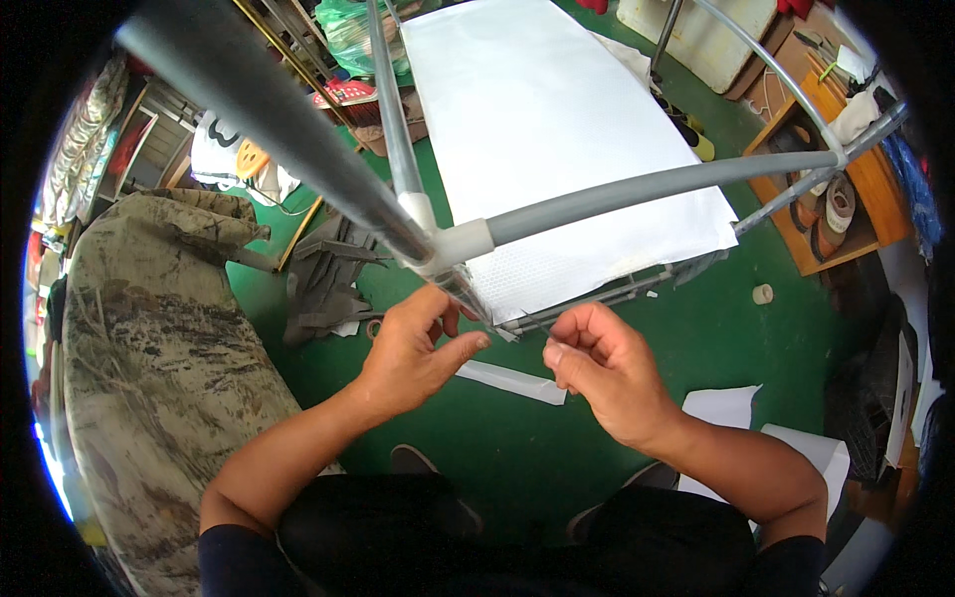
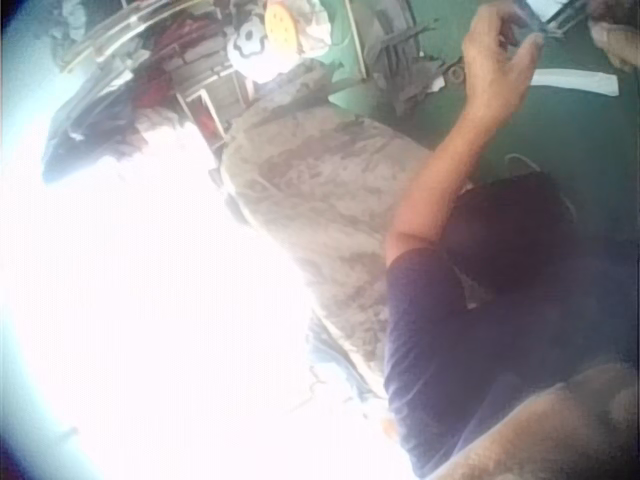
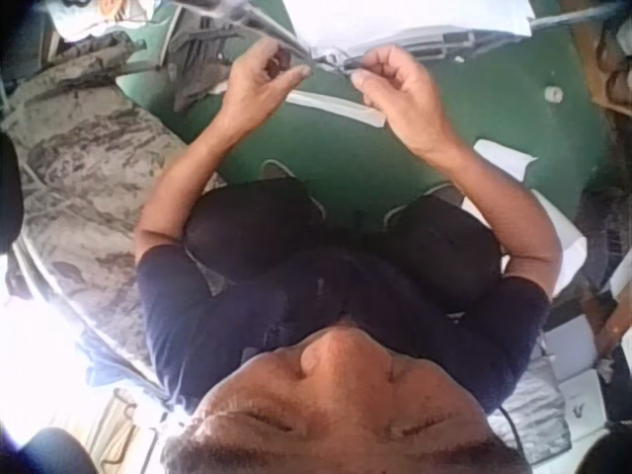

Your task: The person is assembling a metal frame structure by attaching white foam sheets to the bars using clear and yellow tape. They repeatedly cut tape, wrap it around the frame joints, and press the foam into place.

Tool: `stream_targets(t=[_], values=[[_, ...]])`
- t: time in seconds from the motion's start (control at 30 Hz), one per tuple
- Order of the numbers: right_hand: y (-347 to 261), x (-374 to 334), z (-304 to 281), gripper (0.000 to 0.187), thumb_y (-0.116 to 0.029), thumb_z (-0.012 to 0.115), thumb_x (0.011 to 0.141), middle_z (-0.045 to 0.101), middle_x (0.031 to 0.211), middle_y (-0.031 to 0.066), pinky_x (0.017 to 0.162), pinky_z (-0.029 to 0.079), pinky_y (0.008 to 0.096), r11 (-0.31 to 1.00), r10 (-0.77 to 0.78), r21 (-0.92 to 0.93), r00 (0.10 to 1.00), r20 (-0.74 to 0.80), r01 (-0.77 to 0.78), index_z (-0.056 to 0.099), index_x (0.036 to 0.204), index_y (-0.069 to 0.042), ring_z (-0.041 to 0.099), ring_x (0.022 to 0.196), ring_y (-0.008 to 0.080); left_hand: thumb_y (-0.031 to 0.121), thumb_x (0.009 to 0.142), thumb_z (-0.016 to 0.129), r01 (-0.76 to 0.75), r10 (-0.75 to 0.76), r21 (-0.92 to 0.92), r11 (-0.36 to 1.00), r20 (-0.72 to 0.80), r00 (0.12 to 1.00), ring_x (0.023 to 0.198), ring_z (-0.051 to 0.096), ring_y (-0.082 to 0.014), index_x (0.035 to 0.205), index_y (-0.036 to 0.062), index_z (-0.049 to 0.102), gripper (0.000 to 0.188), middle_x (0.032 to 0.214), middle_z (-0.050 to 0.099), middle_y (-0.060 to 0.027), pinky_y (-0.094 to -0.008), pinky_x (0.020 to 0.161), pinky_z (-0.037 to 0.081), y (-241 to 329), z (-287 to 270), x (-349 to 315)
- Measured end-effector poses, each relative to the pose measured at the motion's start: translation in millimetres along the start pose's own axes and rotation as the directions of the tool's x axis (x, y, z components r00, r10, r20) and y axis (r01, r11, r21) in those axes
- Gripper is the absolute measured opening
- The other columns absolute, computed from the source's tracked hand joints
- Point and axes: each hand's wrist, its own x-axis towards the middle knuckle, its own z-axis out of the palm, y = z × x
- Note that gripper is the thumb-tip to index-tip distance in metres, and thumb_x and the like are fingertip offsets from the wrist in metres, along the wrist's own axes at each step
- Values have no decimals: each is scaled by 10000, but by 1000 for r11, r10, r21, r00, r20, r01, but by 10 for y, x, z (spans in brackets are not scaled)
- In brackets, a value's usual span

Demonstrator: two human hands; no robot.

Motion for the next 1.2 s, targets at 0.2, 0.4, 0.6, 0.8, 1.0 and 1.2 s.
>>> stream_targets(t=[0.2, 0.4, 0.6, 0.8, 1.0, 1.2], values=[[83, 23, 129, 126, -86, 629, 972, 659, 853, 38, 623, 479, 232, 993, -46, -111, 998, -45, 41, 555, 1028, -1, 591, 718, 63, 58, 850, 756, 0, -1, -94, 996, -14, 1000, 634, 494, -140, 899, 9, 599, 172, 767, 536, -75, -302, 575, 420, 26, 56, 41], [131, 25, 183, 117, -87, 614, 980, 673, 827, 56, 588, 476, 236, 985, -66, -161, 995, -71, 54, 533, 989, -4, 598, 674, 67, 50, 848, 753, -43, 43, -43, 998, 3, 999, 640, 509, -154, 900, 12, 596, 169, 777, 543, -76, -304, 571, 417, 29, 31, 40], [119, 41, 210, 137, -98, 608, 987, 691, 799, 79, 551, 478, 243, 980, -67, -194, 995, -76, 51, 507, 979, -6, 600, 632, 73, 41, 846, 751, -42, 42, -53, 998, -3, 999, 649, 517, -159, 903, 16, 601, 162, 797, 558, -74, -303, 582, 426, 51, 19, 42], [111, 37, 216, 146, -112, 599, 991, 711, 786, 90, 506, 486, 247, 981, -45, -194, 997, -58, 33, 512, 952, -2, 626, 586, 93, 23, 837, 754, -107, 107, -31, 994, -1, 994, 664, 536, -149, 907, 17, 627, 146, 818, 579, -68, -296, 584, 430, 31, 4, 62], [57, 41, 249, 154, -120, 590, 994, 715, 760, 98, 492, 497, 261, 953, -61, -300, 998, -32, 49, 514, 923, -6, 647, 569, 109, 11, 838, 752, -110, 110, -26, 994, -5, 994, 671, 542, -144, 909, 11, 639, 133, 845, 594, -72, -294, 588, 438, 11, -16, 72], [41, 32, 195, 152, -129, 589, 991, 722, 759, 96, 496, 506, 276, 921, -49, -386, 999, -2, 45, 516, 921, -16, 674, 569, 139, -1, 841, 747, -111, 111, -43, 993, 9, 994, 674, 543, -146, 913, 5, 637, 132, 873, 598, -76, -292, 591, 443, 17, -16, 86]])
